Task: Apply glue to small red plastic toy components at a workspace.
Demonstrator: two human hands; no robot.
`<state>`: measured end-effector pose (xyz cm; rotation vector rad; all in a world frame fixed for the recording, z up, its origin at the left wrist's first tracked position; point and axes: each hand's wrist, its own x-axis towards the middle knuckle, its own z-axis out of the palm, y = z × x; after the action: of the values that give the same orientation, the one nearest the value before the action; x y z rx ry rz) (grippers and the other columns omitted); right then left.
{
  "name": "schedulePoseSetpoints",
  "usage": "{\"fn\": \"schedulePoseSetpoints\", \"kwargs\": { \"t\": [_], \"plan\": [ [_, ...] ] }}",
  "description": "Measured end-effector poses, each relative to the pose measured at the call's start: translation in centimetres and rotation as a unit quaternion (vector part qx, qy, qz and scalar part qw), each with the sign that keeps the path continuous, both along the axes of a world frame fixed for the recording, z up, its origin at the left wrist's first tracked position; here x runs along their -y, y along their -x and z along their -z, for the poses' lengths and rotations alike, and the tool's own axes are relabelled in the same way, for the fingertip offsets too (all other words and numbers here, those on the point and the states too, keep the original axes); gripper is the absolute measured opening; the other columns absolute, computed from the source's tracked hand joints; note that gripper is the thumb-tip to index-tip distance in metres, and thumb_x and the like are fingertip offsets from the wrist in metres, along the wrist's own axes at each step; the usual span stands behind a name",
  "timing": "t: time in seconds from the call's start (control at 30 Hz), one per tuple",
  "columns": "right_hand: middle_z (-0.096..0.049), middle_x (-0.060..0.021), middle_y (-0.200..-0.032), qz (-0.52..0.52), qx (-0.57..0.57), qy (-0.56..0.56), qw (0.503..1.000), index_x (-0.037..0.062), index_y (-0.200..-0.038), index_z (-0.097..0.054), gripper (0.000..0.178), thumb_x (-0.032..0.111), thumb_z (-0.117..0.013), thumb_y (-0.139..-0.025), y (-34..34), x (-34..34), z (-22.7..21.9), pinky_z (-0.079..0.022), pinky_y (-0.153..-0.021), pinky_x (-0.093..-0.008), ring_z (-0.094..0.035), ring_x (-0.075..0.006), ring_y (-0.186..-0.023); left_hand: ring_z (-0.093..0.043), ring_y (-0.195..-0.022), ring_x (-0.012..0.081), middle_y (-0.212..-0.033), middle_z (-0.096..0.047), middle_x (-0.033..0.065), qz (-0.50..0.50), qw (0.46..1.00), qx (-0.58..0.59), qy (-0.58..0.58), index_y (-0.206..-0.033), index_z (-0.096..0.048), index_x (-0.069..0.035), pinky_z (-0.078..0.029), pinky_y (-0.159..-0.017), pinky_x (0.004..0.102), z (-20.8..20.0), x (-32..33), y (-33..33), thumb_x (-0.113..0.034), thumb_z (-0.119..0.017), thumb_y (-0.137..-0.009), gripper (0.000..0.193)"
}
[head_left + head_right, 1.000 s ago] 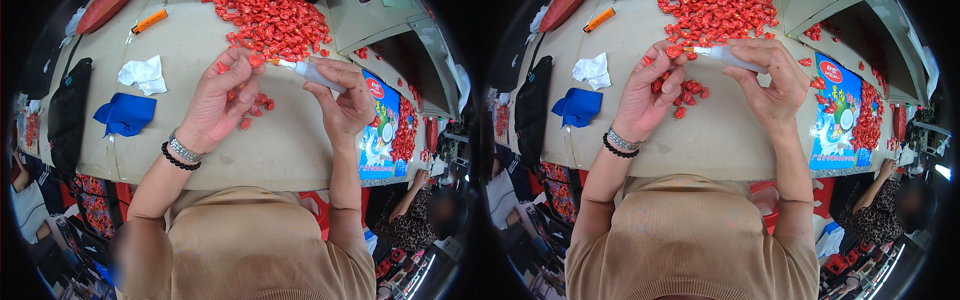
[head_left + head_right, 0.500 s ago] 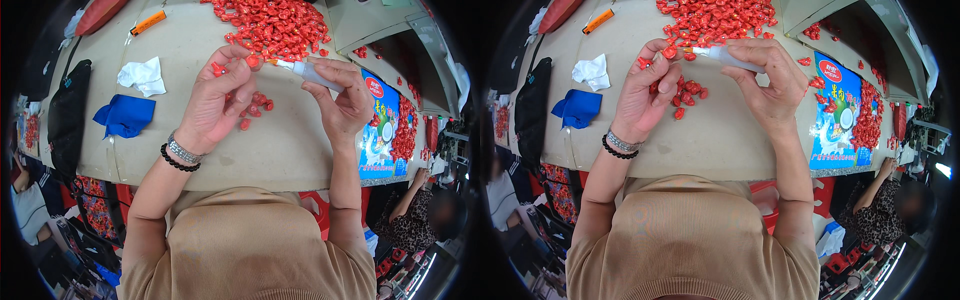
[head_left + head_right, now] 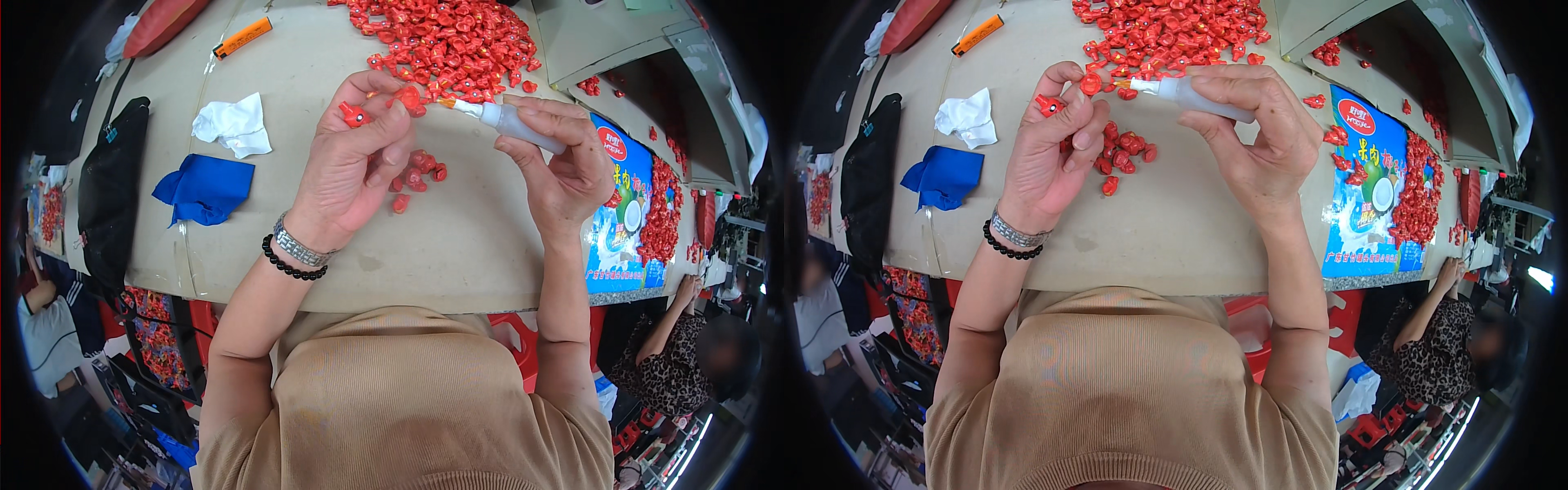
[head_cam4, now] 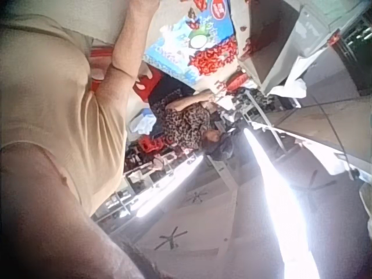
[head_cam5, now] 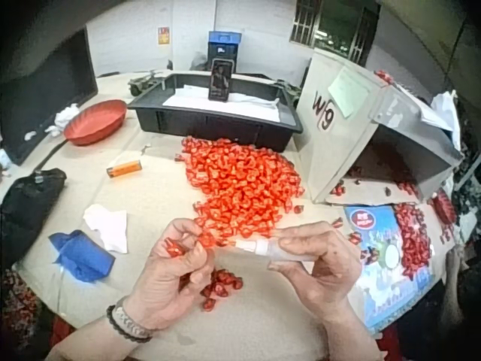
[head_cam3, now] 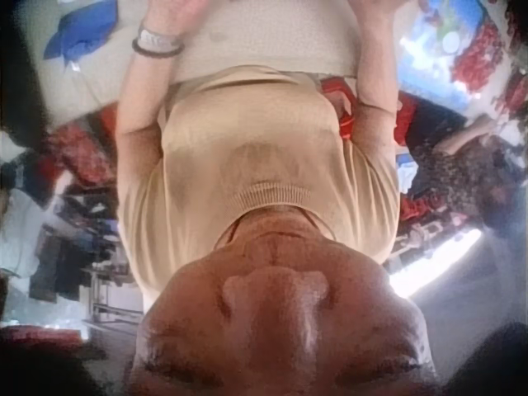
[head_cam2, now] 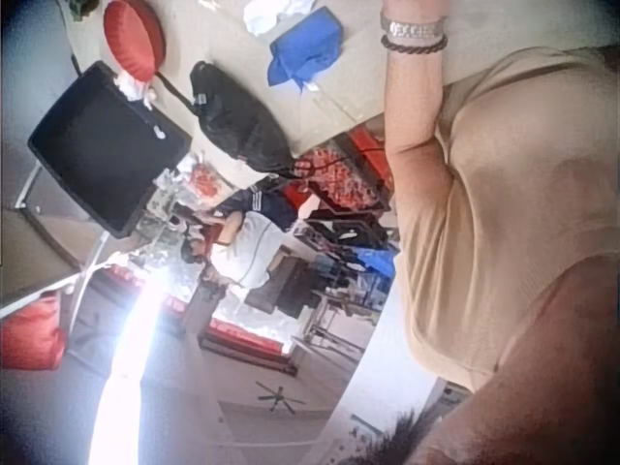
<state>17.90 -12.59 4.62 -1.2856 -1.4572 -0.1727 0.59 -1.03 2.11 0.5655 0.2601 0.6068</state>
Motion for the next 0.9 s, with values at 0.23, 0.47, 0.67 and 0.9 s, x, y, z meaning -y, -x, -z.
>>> {"fn": "schedulePoseSetpoints", "kwargs": {
  "t": [0.23,0.47,0.67,0.9],
  "plan": [
    [-0.069,-0.0122,-0.089,0.002,-0.004,0.013,1.0,0.0008,-0.088,-0.065,0.028,-0.003,-0.08,-0.065,0.2,0.0,0.2,-0.056,-0.063,-0.0274,-0.068,-0.0213,-0.083,-0.034,-0.053,0.0066,-0.074,-0.049,-0.0022,-0.01,1.0,0.002,0.013,-0.107,-0.05,-0.007,-0.025,-0.043,0.0203,-0.2,0.1,0.0,-0.001,-0.057,-0.09,0.019],
    [-0.069,-0.0124,-0.089,0.003,-0.001,0.012,1.0,0.0007,-0.088,-0.065,0.028,-0.003,-0.08,-0.065,0.0,-0.1,0.3,-0.057,-0.063,-0.0274,-0.068,-0.0213,-0.083,-0.041,-0.06,0.0066,-0.093,-0.056,0.0004,0.013,0.999,0.046,0.008,-0.11,-0.05,-0.009,-0.028,-0.04,0.0173,0.8,-0.1,0.1,-0.001,-0.056,-0.09,0.023],
    [-0.068,-0.0122,-0.092,-0.015,-0.064,0.004,0.998,0.0001,-0.091,-0.064,0.03,-0.004,-0.08,-0.066,0.0,0.0,0.5,-0.058,-0.068,-0.0289,-0.067,-0.0223,-0.088,-0.038,-0.055,0.0073,-0.076,-0.05,-0.0012,-0.011,0.999,0.018,0.026,-0.107,-0.051,-0.008,-0.026,-0.042,0.0193,-0.1,0.1,-0.1,-0.002,-0.058,-0.09,0.02],
    [-0.067,-0.0128,-0.094,-0.017,-0.127,0.019,0.992,-0.0005,-0.093,-0.063,0.032,-0.004,-0.08,-0.066,0.4,0.3,0.5,-0.058,-0.075,-0.0317,-0.066,-0.0229,-0.091,-0.042,-0.056,0.0071,-0.087,-0.06,0.0027,0.025,0.998,0.026,0.046,-0.107,-0.055,-0.008,-0.027,-0.041,0.0186,0.1,-0.1,0.0,-0.012,-0.06,-0.092,0.017]
  ]
}}
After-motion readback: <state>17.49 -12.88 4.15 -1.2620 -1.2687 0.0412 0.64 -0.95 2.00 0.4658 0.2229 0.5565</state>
